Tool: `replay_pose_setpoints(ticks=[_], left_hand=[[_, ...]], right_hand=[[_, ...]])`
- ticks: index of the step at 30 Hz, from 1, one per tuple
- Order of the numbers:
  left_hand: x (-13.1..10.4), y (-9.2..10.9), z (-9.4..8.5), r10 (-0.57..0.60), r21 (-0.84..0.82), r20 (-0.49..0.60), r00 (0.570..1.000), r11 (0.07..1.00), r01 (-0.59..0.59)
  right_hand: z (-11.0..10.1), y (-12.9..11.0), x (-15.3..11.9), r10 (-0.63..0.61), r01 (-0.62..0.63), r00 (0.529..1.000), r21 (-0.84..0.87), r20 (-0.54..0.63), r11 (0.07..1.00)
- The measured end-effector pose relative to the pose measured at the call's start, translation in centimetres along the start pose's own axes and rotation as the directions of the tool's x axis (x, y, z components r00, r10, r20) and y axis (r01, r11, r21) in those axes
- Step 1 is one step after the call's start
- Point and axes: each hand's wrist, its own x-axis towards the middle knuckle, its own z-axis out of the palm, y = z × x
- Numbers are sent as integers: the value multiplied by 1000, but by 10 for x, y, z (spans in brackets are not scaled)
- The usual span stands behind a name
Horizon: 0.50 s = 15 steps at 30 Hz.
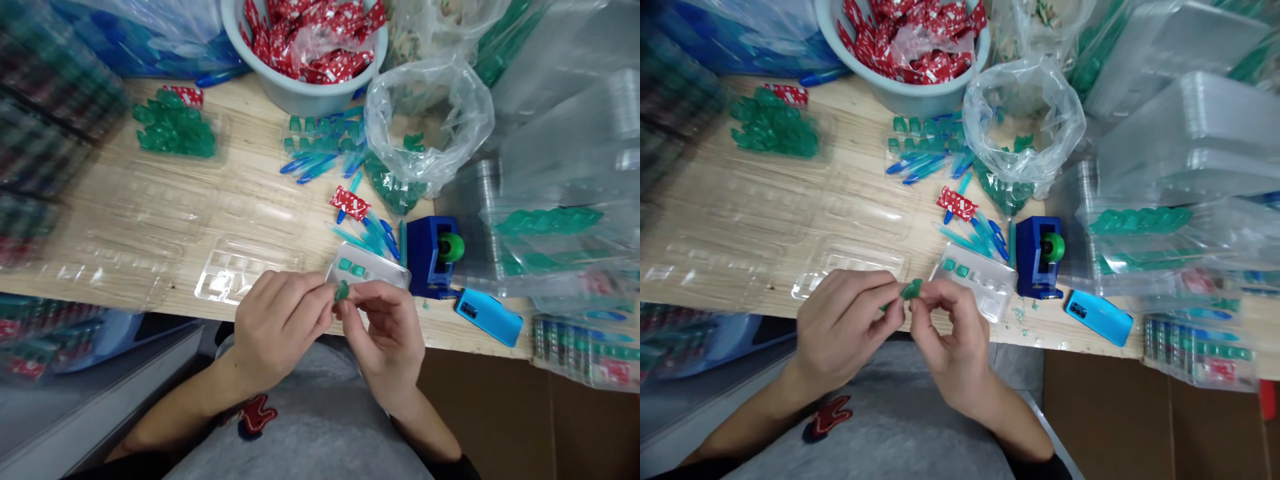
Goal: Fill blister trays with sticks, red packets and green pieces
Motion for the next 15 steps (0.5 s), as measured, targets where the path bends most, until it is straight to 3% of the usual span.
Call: replay_pose_setpoints(ticks=[3, 8, 15], left_hand=[[0, 2, -2, -47, -56, 0, 999, 997, 47], [-3, 6, -1, -76, -15, 0, 997, 997, 76], [-7, 7, -2, -45, 44, -1, 999, 998, 45]], right_hand=[[-2, -1, -1, -35, 35, 999, -26, 17, 999], [0, -10, 3, -237, 236, 971, -303, 34, 923], [-1, -15, 2, -90, 111, 992, -256, 92, 960]])
